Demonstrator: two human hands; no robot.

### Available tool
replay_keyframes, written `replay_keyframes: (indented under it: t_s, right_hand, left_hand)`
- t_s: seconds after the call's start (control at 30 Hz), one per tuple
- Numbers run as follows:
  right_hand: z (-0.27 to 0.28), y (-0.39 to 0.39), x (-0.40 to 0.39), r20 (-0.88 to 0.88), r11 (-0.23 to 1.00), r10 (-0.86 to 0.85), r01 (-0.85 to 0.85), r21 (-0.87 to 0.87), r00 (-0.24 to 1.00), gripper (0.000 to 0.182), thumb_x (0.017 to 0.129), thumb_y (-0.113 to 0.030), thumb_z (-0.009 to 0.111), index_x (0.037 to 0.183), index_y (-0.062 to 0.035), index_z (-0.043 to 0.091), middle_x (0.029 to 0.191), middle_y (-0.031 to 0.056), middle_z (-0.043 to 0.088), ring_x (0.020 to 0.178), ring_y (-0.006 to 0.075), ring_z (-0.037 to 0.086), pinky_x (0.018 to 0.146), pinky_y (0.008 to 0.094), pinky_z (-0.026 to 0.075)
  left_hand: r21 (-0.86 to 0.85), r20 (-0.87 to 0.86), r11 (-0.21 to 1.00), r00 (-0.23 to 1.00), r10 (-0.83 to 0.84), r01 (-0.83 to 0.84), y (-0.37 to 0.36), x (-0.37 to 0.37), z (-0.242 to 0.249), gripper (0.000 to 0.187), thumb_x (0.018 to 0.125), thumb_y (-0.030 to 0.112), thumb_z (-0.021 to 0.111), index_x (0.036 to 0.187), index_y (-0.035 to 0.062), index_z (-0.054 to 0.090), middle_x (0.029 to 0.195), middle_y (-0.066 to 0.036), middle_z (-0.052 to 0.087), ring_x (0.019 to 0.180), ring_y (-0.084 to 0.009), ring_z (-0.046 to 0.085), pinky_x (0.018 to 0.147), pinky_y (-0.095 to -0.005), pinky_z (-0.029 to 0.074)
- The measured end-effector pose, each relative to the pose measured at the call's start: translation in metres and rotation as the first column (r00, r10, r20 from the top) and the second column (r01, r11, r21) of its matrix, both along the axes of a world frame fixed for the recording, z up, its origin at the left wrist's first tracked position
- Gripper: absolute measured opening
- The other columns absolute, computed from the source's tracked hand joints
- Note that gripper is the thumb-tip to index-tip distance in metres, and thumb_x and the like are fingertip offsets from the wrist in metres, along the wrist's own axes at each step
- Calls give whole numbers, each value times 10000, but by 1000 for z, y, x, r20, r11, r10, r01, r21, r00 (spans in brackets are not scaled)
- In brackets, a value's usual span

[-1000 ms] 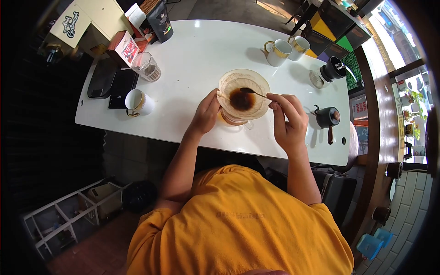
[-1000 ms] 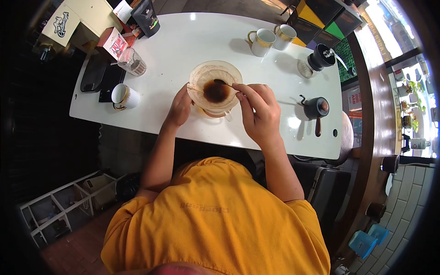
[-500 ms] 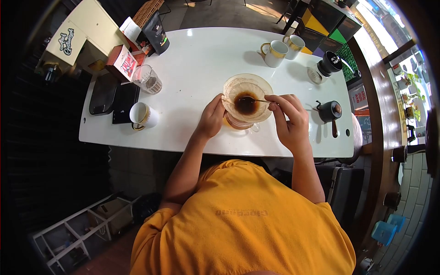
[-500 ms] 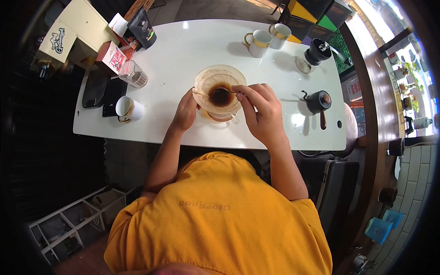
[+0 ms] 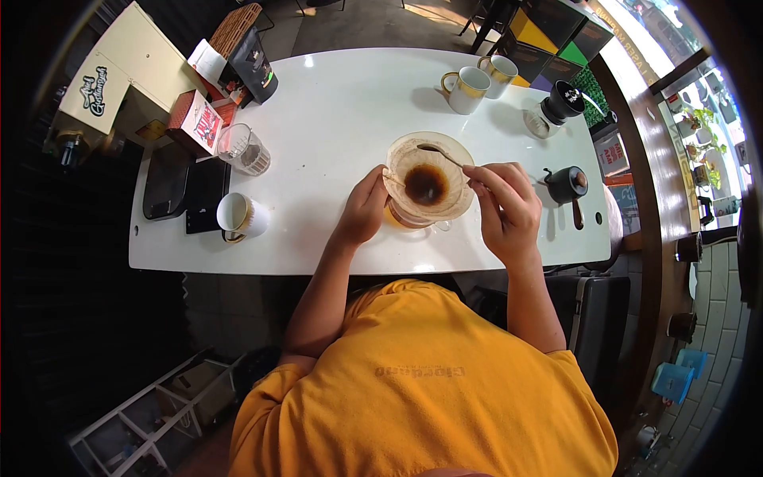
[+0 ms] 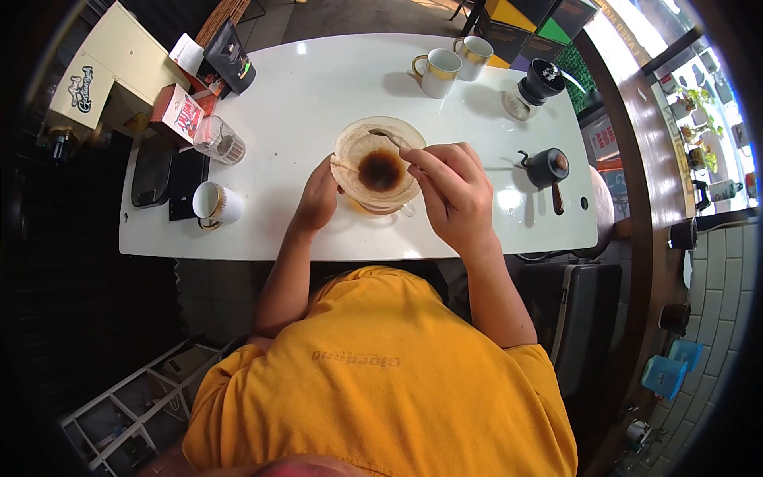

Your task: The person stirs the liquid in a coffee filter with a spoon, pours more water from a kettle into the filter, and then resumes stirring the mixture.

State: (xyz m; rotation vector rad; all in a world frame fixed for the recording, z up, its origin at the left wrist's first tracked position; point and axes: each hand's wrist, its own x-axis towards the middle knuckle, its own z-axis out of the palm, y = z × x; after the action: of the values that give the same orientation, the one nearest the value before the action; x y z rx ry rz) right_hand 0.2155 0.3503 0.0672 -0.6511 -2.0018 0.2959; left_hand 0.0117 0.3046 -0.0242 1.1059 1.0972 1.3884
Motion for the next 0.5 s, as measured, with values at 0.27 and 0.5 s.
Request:
replay_keyframes:
  t_s: [0.27, 0.5]
  right_hand:
    - [-7, -10, 0, 96, 997, 11, -18, 74, 995, 237, 735, -10, 692, 965, -65, 689, 794, 44, 612, 685, 194, 531, 625, 306, 424]
    - [-6, -10, 4, 63, 999, -16, 14, 38, 998, 230, 741, -5, 681, 965, -59, 687, 788, 43, 617, 694, 199, 538, 634, 307, 428]
  left_hand:
    - [1, -44, 1000, 999, -14, 14, 1, -2, -3, 291, 1004, 151, 317, 1104, -28, 524, 950, -33, 563, 862, -74, 498, 797, -225, 425]
    - [9, -70, 1000, 997, -28, 29, 2, -3, -5, 293, 1010, 163, 317, 1111, -23, 520, 955, -36, 563, 876, -69, 495, 806, -222, 422]
